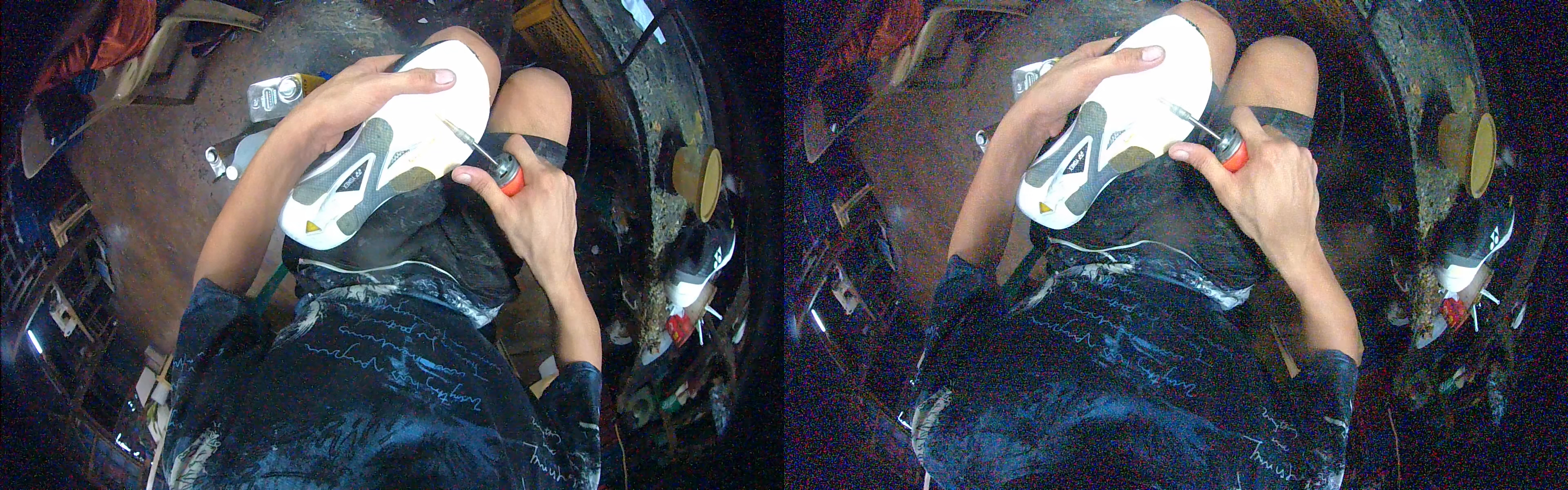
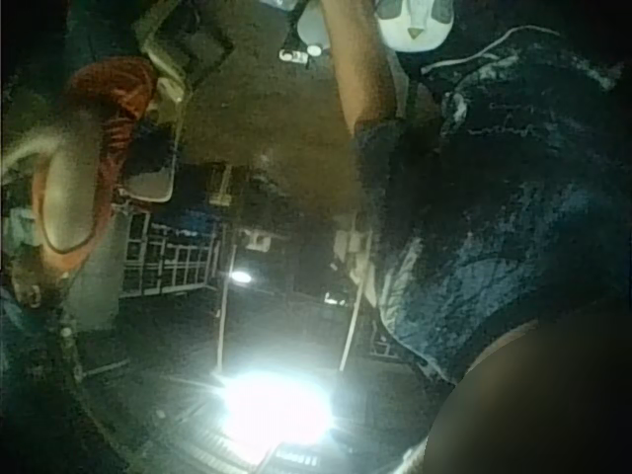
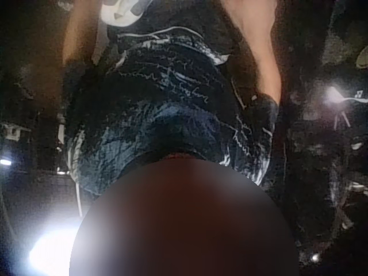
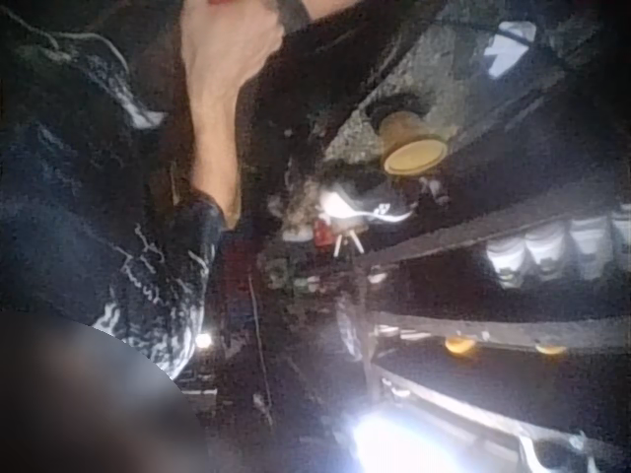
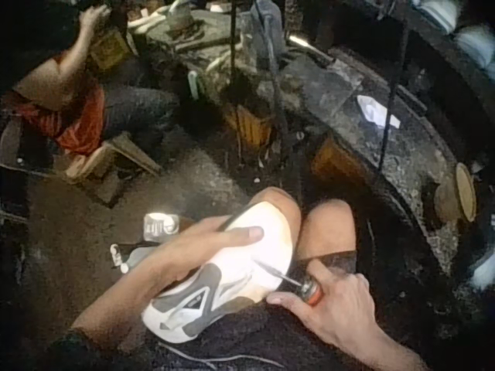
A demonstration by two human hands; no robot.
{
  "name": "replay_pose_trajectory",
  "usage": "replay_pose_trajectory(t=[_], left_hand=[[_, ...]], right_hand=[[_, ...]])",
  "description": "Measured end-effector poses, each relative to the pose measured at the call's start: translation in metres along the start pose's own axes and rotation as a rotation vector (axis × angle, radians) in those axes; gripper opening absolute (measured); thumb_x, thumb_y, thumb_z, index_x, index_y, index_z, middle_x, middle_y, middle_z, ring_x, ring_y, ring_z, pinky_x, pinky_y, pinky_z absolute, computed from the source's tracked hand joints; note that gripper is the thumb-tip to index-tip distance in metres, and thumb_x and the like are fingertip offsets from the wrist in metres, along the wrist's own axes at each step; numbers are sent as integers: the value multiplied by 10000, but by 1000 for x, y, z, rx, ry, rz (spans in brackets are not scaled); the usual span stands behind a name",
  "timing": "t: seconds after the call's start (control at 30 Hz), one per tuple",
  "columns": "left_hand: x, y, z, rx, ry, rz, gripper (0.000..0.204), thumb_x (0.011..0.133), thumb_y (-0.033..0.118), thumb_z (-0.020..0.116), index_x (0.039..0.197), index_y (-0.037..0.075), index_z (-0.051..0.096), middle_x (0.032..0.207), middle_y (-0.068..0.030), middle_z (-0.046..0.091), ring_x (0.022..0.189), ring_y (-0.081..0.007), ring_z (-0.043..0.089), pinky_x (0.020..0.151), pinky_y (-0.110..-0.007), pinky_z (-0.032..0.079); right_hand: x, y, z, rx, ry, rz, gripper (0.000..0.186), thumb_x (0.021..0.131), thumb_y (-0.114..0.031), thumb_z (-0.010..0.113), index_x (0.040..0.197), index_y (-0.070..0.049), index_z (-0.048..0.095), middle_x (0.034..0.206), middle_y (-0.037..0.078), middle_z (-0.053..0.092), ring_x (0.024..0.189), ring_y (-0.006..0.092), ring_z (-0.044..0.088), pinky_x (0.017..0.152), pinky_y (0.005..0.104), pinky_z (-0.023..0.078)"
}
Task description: The person holds a white and gray athletic shoe on their lap and uses a small brush to apply a brown substance to the sole. They then use a red-handled tool to scrape or spread the substance along the sole and side of the shoe.
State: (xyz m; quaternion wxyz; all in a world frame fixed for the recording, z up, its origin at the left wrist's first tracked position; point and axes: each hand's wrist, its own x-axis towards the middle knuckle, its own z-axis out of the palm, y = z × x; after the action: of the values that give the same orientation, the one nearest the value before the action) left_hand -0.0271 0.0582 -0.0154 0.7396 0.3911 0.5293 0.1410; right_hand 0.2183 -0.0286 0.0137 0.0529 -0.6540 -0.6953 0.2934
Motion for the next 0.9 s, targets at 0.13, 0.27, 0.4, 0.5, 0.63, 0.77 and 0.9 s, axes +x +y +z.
replay_pose_trajectory(t=[0.13,0.27,0.4,0.5,0.63,0.77,0.9], left_hand=[[-2,-2,2,-14,-5,4,785,937,570,815,1407,-41,665,1175,-155,787,1012,-225,772,889,-337,618],[-4,-2,3,-48,13,-20,768,941,555,818,1412,-33,667,1181,-149,786,1017,-224,767,889,-338,612],[-1,1,-1,-52,7,-11,713,915,488,868,1353,-49,701,1142,-155,798,989,-212,783,870,-329,616],[2,2,-1,-45,28,-23,740,910,505,867,1373,-47,696,1159,-154,792,1008,-215,772,878,-333,606],[4,2,-4,-67,19,-29,781,900,530,866,1394,-47,686,1185,-161,782,1047,-237,762,925,-349,595],[3,4,-7,-50,-34,-45,793,945,527,820,1469,-36,627,1265,-152,762,1118,-222,733,963,-345,576],[0,4,-5,-62,-10,-28,781,921,526,841,1420,-47,663,1228,-168,772,1091,-238,749,950,-350,584]], right_hand=[[-2,3,2,-44,23,-53,755,878,-783,749,951,-36,663,745,269,724,722,487,746,633,576,596],[-5,3,3,-40,19,-81,751,869,-780,759,986,-43,674,764,259,729,701,473,750,612,568,598],[-7,1,2,-84,-3,-64,743,866,-773,768,996,-48,675,790,252,736,697,465,756,601,566,601],[-3,2,0,-41,7,-22,735,866,-763,777,997,-47,677,790,248,739,717,466,758,618,566,601],[1,3,-5,14,6,65,710,879,-748,779,961,-50,677,781,241,742,750,473,758,658,564,599],[2,1,-9,17,-10,122,694,888,-733,781,932,-50,666,771,237,742,758,476,757,671,563,598],[4,1,-11,3,-26,105,693,889,-728,784,923,-48,657,773,243,743,764,473,760,668,563,597]])
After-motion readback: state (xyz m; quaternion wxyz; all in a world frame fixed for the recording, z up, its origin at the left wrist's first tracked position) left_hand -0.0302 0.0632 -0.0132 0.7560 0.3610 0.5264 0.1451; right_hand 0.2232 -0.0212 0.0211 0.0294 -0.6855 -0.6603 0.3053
